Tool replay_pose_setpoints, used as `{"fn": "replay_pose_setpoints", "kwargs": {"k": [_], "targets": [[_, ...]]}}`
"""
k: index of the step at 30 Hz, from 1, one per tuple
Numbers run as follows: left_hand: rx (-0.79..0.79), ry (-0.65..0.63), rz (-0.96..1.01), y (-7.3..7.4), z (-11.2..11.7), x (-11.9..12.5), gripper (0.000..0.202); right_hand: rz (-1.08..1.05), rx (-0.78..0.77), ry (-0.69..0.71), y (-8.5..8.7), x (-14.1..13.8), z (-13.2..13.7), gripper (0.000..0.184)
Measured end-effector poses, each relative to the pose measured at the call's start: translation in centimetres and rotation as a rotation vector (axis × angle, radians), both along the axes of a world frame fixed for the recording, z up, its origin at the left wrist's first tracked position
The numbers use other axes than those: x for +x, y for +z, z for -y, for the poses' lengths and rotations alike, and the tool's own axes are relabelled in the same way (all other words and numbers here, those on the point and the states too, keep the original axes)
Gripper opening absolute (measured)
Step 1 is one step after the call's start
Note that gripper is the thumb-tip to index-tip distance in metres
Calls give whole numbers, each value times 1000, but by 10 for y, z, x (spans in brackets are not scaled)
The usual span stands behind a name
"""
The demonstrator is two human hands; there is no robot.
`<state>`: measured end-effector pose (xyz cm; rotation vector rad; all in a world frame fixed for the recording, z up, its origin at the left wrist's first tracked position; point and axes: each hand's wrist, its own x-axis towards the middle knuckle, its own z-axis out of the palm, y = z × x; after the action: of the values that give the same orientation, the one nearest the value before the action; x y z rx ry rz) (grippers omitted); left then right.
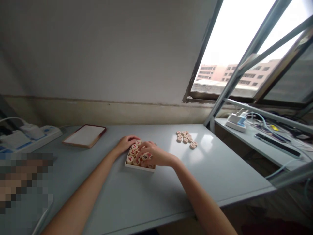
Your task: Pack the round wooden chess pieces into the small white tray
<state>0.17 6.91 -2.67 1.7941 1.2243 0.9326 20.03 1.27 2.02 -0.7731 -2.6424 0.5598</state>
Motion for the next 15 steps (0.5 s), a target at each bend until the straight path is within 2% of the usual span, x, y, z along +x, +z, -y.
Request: {"fn": "replay_pose_setpoints", "kwargs": {"k": [4, 8, 12, 15], "targets": [[12, 8, -1, -1, -1, 0, 30, -24, 34, -3, -9, -14, 4, 28], [8, 18, -13, -1, -1, 0, 31, -60, 59, -24, -10, -17, 2, 26], [1, 4, -27, -3, -2, -1, 32, -80, 39, -21, -6, -10, -1, 22], [-11, 10, -21, -5, -4, -1, 33, -73, -11, -64, 0, 5, -7, 23]]}}
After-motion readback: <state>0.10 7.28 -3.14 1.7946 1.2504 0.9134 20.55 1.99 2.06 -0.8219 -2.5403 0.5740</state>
